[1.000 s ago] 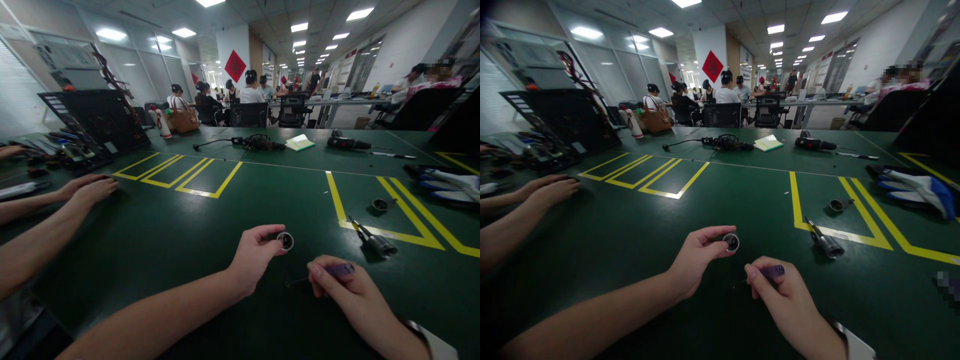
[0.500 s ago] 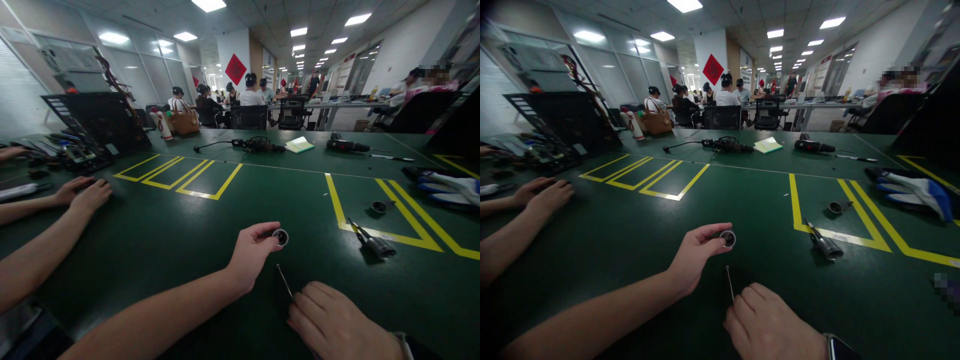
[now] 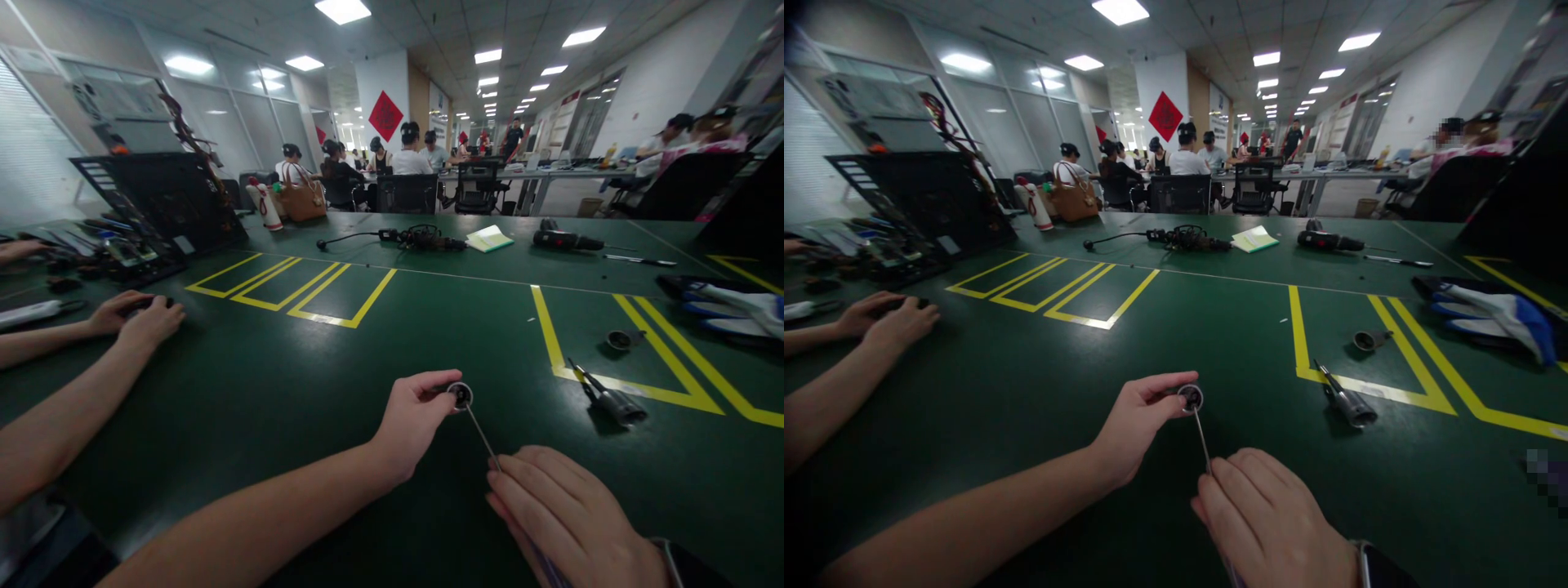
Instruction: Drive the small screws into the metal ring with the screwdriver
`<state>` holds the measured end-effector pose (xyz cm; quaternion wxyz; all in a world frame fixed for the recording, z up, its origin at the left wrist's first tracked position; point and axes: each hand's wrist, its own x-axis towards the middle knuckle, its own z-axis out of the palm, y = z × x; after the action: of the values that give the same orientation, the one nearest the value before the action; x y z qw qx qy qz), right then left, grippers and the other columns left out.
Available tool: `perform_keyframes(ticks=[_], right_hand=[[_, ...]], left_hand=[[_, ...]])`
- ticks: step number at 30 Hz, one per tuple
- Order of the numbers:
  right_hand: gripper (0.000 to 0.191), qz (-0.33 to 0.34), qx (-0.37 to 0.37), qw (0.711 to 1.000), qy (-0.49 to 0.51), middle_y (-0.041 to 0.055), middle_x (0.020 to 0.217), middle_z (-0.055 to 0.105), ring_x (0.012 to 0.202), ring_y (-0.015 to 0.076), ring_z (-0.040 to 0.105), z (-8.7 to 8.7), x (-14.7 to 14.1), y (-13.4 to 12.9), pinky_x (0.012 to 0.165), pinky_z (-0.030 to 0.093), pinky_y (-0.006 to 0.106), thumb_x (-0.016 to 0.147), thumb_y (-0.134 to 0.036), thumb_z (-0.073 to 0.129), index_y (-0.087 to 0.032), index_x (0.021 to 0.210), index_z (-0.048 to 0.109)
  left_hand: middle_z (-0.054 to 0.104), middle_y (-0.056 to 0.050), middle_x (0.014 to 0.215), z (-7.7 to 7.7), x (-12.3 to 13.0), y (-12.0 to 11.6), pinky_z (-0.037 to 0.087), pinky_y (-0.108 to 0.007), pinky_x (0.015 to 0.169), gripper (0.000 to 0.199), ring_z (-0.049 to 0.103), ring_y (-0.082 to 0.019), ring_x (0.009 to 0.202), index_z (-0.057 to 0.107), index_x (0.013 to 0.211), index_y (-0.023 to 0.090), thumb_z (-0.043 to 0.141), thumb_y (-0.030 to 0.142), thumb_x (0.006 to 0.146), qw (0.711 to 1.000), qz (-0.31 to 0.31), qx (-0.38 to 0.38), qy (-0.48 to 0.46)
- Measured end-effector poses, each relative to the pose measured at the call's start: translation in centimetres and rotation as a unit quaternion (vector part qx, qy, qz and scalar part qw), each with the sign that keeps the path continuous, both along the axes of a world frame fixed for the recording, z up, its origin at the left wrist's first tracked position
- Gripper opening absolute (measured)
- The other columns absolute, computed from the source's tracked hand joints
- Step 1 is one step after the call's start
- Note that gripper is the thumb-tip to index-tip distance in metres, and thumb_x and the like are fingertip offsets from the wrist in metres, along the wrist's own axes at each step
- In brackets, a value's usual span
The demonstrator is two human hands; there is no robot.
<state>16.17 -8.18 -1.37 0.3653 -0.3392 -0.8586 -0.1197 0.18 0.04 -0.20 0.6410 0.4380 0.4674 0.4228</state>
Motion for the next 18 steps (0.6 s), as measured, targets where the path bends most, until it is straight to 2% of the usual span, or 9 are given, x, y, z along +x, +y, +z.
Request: perform_keyframes(ticks=[4,18], right_hand=[[0.023,0.007,-0.026,1.0,-0.008,0.0076,0.083,0.076,0.072,0.0202,0.07,-0.06,0.17,0.15,0.062,0.055,0.033,0.095,-0.013,0.041,-0.014,0.096,0.064],[0.025,0.007,-0.025,1.0,-0.007,0.0074,0.08,0.076,0.071,0.02,0.07,-0.05,0.05,0.13,0.062,0.055,0.033,0.095,-0.013,0.041,-0.015,0.093,0.065]], left_hand=[[0.074,-0.006,0.09,0.15,0.16,-0.36,0.055,-0.032,0.084,0.031,0.069,-0.016,0.083,0.071,0.096,0.013,0.061,-0.001,0.071,1.0,-0.029,0.002,0.008],[0.074,-0.007,0.086,-0.66,0.03,-0.55,0.056,-0.03,0.075,0.022,0.069,-0.017,0.077,0.072,0.088,0.013,0.062,0.007,0.07,0.996,-0.059,0.069,0.026]])
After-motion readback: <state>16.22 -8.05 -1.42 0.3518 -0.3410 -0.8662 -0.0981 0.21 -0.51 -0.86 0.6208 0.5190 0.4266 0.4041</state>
